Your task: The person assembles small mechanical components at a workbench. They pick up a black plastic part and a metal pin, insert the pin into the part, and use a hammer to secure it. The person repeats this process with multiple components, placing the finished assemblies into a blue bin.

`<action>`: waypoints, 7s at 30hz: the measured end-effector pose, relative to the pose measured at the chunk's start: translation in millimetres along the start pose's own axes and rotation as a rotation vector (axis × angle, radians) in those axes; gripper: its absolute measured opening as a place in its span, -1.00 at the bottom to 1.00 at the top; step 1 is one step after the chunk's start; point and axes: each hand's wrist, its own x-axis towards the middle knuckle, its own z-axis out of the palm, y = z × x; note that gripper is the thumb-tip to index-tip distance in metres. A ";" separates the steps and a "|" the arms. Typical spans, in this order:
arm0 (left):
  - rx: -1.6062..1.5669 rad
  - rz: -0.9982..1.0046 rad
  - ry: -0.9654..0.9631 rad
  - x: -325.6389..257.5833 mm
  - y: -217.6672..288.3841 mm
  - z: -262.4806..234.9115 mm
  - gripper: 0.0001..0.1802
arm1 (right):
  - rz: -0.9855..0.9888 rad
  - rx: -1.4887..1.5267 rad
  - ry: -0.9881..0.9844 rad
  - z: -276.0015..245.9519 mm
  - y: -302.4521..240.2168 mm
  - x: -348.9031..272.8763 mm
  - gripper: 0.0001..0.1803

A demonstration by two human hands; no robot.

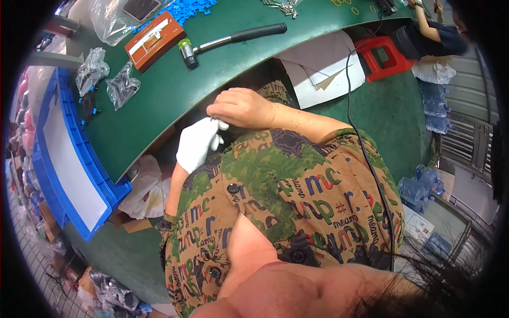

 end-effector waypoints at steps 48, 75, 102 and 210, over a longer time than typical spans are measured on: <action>0.010 -0.011 0.043 0.4 12.3 6.0 -0.65 | -0.015 -0.508 -0.311 -52.3 39.6 54.9 -0.52; 0.017 0.007 0.064 1.0 8.9 8.6 -0.61 | 0.547 0.301 -0.469 -46.8 -14.2 29.3 -0.72; 0.048 0.010 0.004 -0.2 2.9 11.6 -0.68 | 0.422 0.333 -0.789 -64.8 -7.2 50.2 -0.60; 0.260 0.205 0.296 8.8 25.4 6.5 -0.70 | 0.343 0.369 -0.189 -43.1 -16.7 52.0 -0.84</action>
